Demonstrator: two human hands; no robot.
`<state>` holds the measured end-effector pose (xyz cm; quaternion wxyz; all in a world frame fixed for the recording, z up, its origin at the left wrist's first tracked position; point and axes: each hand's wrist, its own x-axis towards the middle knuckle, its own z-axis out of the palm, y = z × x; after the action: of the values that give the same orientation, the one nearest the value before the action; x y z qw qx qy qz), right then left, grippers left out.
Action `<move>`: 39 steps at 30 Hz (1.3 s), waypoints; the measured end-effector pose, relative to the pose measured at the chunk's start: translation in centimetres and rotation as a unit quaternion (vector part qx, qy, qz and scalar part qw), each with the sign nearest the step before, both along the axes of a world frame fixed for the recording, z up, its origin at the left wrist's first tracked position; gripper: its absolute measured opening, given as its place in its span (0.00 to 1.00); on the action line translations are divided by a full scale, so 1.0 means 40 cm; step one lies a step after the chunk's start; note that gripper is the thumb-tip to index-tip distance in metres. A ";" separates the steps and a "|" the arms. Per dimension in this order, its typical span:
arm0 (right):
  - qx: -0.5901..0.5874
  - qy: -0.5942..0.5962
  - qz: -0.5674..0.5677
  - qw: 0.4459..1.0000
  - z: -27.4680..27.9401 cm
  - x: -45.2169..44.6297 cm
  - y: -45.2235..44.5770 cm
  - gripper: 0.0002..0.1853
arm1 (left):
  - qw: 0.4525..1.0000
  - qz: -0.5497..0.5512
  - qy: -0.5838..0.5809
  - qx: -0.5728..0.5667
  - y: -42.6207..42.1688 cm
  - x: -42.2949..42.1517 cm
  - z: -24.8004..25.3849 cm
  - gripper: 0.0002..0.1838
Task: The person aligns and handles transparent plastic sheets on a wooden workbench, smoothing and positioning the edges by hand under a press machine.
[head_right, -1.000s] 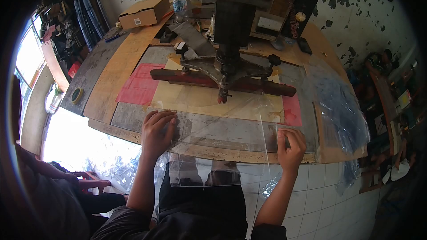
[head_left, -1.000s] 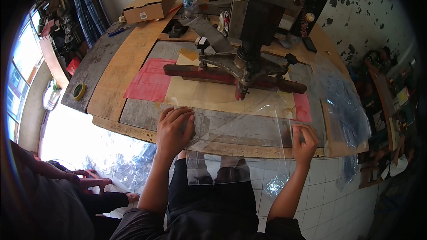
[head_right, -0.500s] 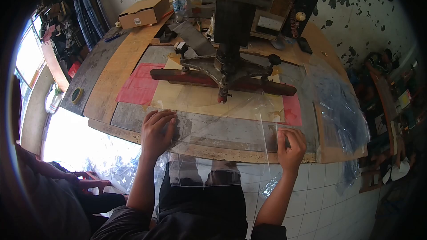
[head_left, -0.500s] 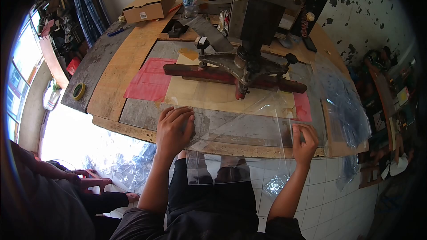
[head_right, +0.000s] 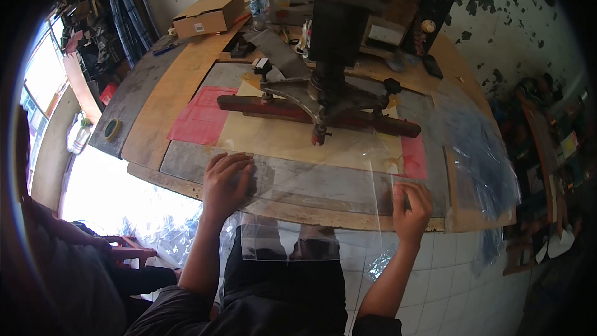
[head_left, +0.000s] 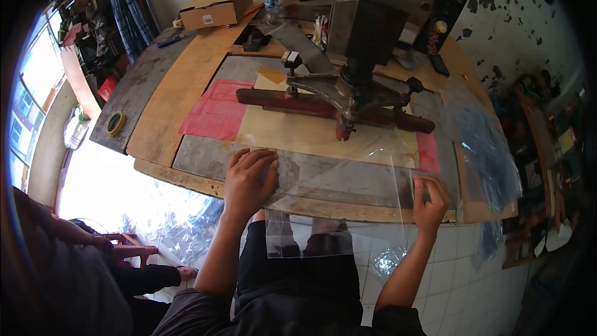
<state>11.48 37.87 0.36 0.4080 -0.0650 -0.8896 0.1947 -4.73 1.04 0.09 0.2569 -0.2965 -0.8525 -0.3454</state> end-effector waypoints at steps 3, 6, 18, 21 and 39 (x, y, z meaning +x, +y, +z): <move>0.003 0.000 0.000 1.000 -0.004 0.000 0.003 0.04 | 1.000 -0.001 0.000 0.001 0.000 -0.003 -0.007 0.06; 0.005 0.004 0.005 1.000 -0.004 -0.001 0.004 0.04 | 1.000 -0.003 0.001 0.003 -0.001 -0.003 -0.009 0.07; -0.025 -0.032 0.023 0.999 0.010 -0.014 0.002 0.08 | 0.995 0.000 -0.096 -0.003 0.001 0.001 0.022 0.28; -0.054 -0.068 0.023 0.996 0.018 -0.021 0.002 0.12 | 0.993 -0.024 -0.109 -0.030 -0.002 -0.006 0.025 0.30; -0.088 -0.144 0.018 0.985 -0.022 -0.129 0.058 0.18 | 0.994 -0.036 -0.060 -0.079 -0.009 -0.018 -0.027 0.23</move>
<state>6.34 40.20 -0.52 0.2648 -0.1123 -0.9195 0.2681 -5.46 0.69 -0.97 0.1680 -0.3255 -0.8797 -0.3032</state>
